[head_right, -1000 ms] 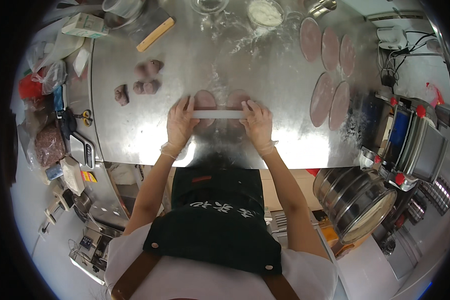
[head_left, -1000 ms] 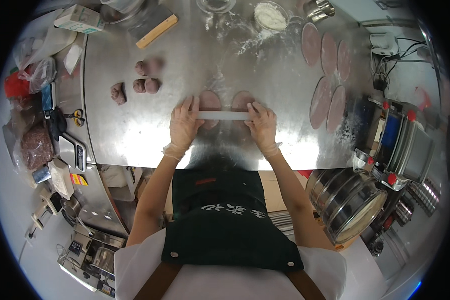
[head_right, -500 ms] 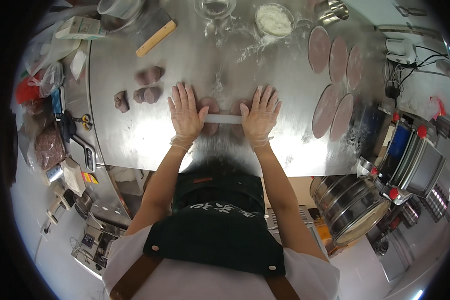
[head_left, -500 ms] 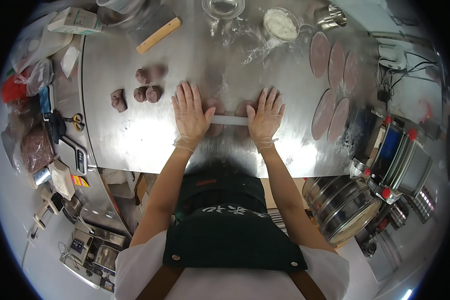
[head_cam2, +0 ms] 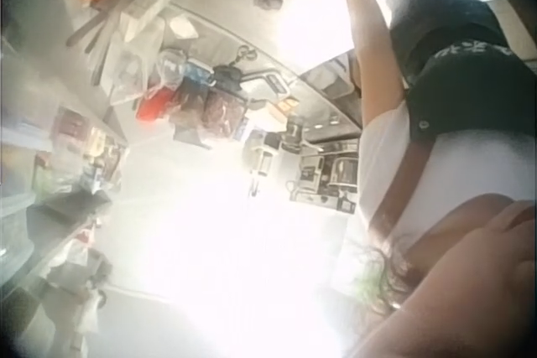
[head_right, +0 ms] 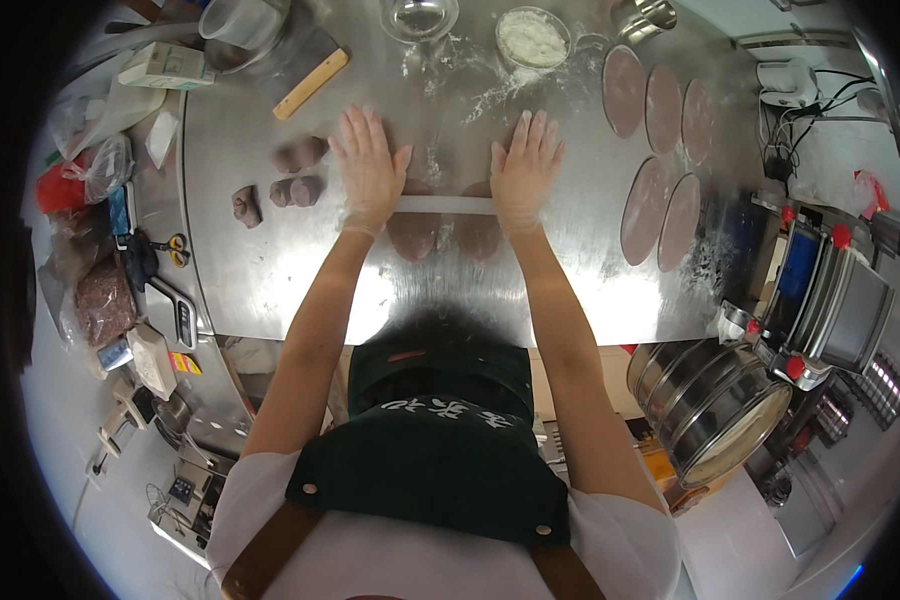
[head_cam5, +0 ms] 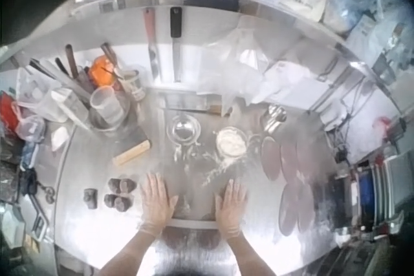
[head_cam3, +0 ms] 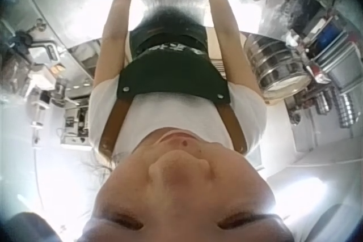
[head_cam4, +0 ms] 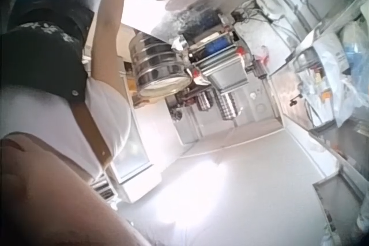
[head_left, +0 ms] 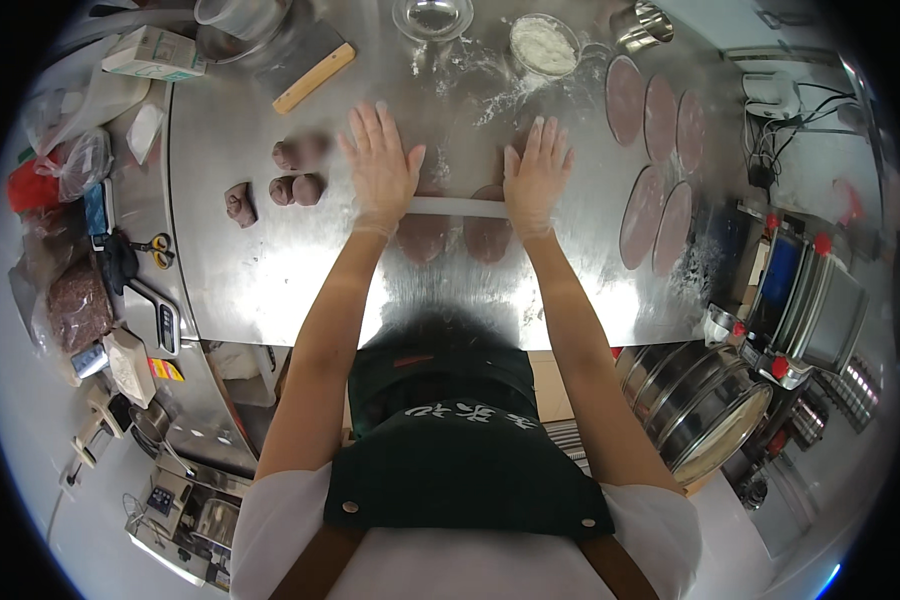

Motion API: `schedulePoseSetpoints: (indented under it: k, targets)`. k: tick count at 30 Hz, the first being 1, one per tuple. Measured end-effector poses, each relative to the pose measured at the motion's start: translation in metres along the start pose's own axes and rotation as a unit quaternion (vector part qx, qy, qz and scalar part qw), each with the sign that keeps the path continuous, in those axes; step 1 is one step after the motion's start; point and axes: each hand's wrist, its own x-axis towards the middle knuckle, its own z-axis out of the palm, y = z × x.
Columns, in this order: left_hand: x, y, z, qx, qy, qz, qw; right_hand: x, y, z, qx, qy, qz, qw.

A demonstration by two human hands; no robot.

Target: The person is rolling out purple dough and shaping it into pastry pieces on a stainless steel work surface.

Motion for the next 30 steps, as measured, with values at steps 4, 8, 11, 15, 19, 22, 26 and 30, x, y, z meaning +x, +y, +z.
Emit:
schedulePoseSetpoints:
  k: [4,8,11,15,19,22,26,30]
  targets:
    - [-0.054,0.008,-0.012,-0.03,-0.042,-0.009,0.999,-0.058,0.015,-0.009,0.005,-0.032,-0.009,0.999]
    - [-0.046,0.005,-0.011,-0.004,-0.071,0.007,0.997,-0.043,0.005,-0.012,-0.08,-0.077,0.016,0.994]
    - [-0.014,0.005,-0.002,0.041,-0.068,0.023,0.997,-0.027,0.004,-0.005,-0.086,-0.084,0.04,0.992]
    - [0.021,0.003,0.006,0.06,-0.073,0.023,0.995,0.014,0.001,0.004,-0.062,-0.065,0.069,0.994]
    - [0.043,0.003,0.005,0.044,-0.031,0.024,0.998,0.02,0.009,0.009,0.01,0.006,0.03,0.999]
    - [0.01,-0.019,0.002,-0.122,0.039,0.085,0.988,-0.013,0.043,-0.001,0.11,0.005,-0.095,0.989]
    - [-0.028,-0.037,-0.007,-0.186,-0.034,0.132,0.973,-0.025,0.061,-0.011,0.141,-0.114,-0.175,0.968]
    - [-0.041,-0.036,-0.017,-0.133,-0.03,0.182,0.974,-0.035,0.06,-0.027,0.112,-0.084,-0.197,0.97]
